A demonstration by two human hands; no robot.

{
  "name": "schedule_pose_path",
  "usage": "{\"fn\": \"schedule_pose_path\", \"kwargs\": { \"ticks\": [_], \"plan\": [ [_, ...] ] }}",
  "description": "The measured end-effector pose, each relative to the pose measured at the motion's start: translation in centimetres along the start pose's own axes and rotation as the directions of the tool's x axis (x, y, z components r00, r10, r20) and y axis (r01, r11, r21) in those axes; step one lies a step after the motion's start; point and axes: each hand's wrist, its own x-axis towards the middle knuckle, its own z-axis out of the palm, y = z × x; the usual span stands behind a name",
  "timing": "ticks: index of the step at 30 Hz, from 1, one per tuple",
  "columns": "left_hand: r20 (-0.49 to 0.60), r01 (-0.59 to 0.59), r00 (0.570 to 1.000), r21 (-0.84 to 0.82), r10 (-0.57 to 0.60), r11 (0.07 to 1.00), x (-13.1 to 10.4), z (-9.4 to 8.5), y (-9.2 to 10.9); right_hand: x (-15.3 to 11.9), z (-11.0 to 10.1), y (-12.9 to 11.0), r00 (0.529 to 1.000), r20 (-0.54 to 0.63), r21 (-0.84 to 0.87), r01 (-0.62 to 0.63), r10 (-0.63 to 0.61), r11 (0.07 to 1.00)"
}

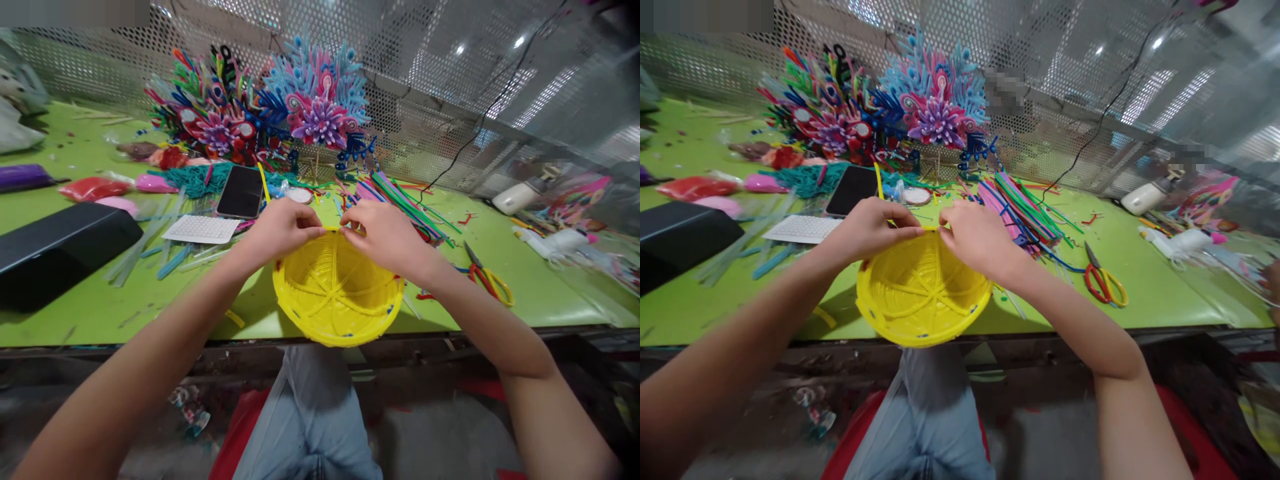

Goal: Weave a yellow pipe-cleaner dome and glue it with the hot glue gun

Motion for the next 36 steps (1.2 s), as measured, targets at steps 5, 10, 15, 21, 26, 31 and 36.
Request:
{"fn": "schedule_pose_path", "kwargs": {
  "ticks": [5, 10, 15, 21, 26, 31, 36],
  "plan": [
    [0.018, 0.027, 0.999, -0.049, -0.026, 0.998, 0.0, -0.3, -0.1, 0.1, 0.0, 0.1, 0.999, 0.033, -0.012, 0.024, -0.024, 1.000],
    [0.040, 0.055, 0.998, -0.170, -0.049, 0.984, 0.2, -0.6, -0.5, 0.3, 0.3, 0.4, 0.999, -0.021, 0.082, 0.027, -0.025, 0.996],
    [0.107, -0.003, 0.994, -0.113, 0.015, 0.994, 0.3, -0.1, -1.1, 0.0, 0.4, 0.0, 0.998, -0.043, 0.155, 0.043, -0.037, 0.987],
    [0.133, -0.053, 0.989, -0.097, 0.066, 0.994, 0.6, -0.3, -1.1, -0.1, 0.4, -0.1, 0.999, -0.032, 0.221, 0.007, 0.000, 0.975],
    [0.091, -0.143, 0.984, -0.081, 0.151, 0.986, 0.4, -0.4, -0.9, 0.0, 0.5, -0.3, 0.999, -0.033, 0.240, 0.001, 0.007, 0.971],
    [0.051, -0.145, 0.988, -0.034, 0.146, 0.989, 0.1, -0.9, -0.7, -0.1, -0.3, 0.3, 0.998, -0.062, 0.335, 0.005, 0.016, 0.942],
    [-0.034, -0.078, 0.996, -0.029, 0.077, 0.997, 0.0, -2.2, -1.2, -0.3, -0.8, 4.4, 0.972, -0.174, 0.527, -0.046, 0.160, 0.848]
  ]
}}
